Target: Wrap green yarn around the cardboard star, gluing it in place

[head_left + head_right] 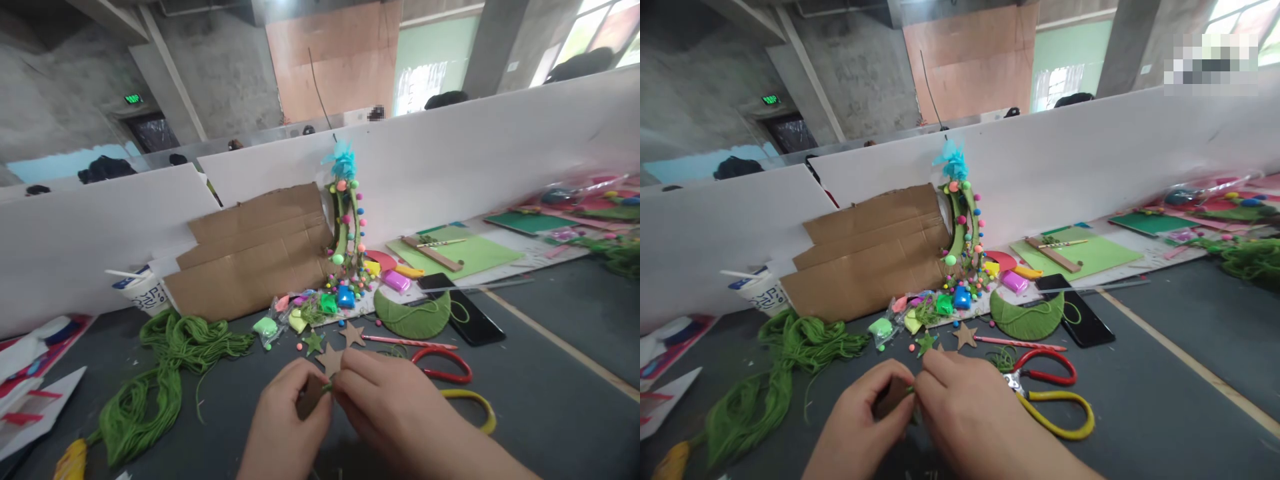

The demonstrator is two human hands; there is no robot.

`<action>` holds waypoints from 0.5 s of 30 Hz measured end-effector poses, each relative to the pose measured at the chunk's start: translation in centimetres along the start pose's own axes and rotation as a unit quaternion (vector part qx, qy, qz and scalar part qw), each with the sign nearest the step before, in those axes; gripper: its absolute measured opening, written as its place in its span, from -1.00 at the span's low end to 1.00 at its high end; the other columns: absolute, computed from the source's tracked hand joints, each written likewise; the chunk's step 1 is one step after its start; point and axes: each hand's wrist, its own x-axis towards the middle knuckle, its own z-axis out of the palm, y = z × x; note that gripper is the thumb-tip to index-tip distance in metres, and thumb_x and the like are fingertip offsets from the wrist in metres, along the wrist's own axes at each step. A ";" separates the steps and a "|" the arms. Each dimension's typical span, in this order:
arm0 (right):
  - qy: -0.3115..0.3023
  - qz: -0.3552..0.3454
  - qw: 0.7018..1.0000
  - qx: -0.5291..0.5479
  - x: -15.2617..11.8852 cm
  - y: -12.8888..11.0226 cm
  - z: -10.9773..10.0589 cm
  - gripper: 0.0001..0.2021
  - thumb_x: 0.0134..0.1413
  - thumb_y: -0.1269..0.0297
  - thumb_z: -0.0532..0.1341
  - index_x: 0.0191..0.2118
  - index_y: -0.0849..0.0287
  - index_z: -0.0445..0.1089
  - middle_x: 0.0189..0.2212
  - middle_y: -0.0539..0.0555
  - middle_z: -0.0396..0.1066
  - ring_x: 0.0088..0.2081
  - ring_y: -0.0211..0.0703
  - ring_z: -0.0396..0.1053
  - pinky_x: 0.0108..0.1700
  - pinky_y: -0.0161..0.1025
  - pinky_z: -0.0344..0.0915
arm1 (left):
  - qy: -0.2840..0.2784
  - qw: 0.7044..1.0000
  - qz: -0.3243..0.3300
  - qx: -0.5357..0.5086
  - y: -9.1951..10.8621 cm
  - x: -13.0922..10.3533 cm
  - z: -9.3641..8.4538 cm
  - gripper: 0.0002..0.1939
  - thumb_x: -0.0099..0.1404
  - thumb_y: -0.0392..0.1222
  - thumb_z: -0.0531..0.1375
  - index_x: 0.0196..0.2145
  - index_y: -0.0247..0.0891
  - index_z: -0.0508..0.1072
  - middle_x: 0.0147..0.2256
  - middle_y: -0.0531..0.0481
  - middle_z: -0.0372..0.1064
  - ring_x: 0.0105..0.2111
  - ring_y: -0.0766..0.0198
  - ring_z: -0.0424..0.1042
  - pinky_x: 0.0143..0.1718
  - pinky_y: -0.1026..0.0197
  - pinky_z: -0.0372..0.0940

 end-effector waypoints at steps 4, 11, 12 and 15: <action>-0.042 0.027 0.996 0.068 -0.1 0.2 -1.9 -0.89 0.12 0.48 0.14 -0.39 0.18 0.32 -0.41 -0.03 0.31 -0.38 -0.25 0.23 -0.39 -0.32 0.08 | -0.107 0.994 -0.001 -0.022 -0.1 -0.2 -0.2 -0.86 -0.07 -0.44 0.11 -0.59 -0.25 0.40 -0.61 0.13 0.23 -0.57 0.30 0.23 -0.53 0.30 0.10; -0.084 0.194 0.849 0.484 0.9 1.9 -1.6 -0.98 -0.08 0.44 0.25 -0.46 0.20 0.41 -0.55 -0.11 0.25 -0.49 -0.35 0.14 -0.47 -0.39 0.02 | -0.152 0.962 -0.041 -0.221 -1.3 -0.4 -0.2 -0.93 -0.05 -0.25 0.27 -0.54 -0.24 0.42 -0.57 0.05 0.35 -0.66 0.31 0.30 -0.65 0.29 0.19; -0.086 0.223 0.807 0.541 1.1 2.1 -1.1 -0.97 -0.10 0.42 0.26 -0.48 0.22 0.39 -0.59 -0.11 0.22 -0.53 -0.37 0.10 -0.51 -0.40 -0.02 | -0.141 0.959 -0.037 -0.242 -1.2 -0.4 -0.1 -0.93 -0.04 -0.26 0.27 -0.53 -0.24 0.42 -0.56 0.05 0.36 -0.66 0.32 0.30 -0.63 0.29 0.22; -0.065 0.285 0.716 0.634 1.5 2.2 0.2 -0.96 -0.12 0.40 0.21 -0.50 0.20 0.32 -0.66 -0.16 0.12 -0.63 -0.40 -0.04 -0.60 -0.39 -0.16 | -0.097 0.949 -0.016 -0.300 -1.0 -0.2 0.0 -0.96 0.00 -0.28 0.26 -0.52 -0.25 0.45 -0.55 0.05 0.38 -0.64 0.32 0.32 -0.60 0.29 0.26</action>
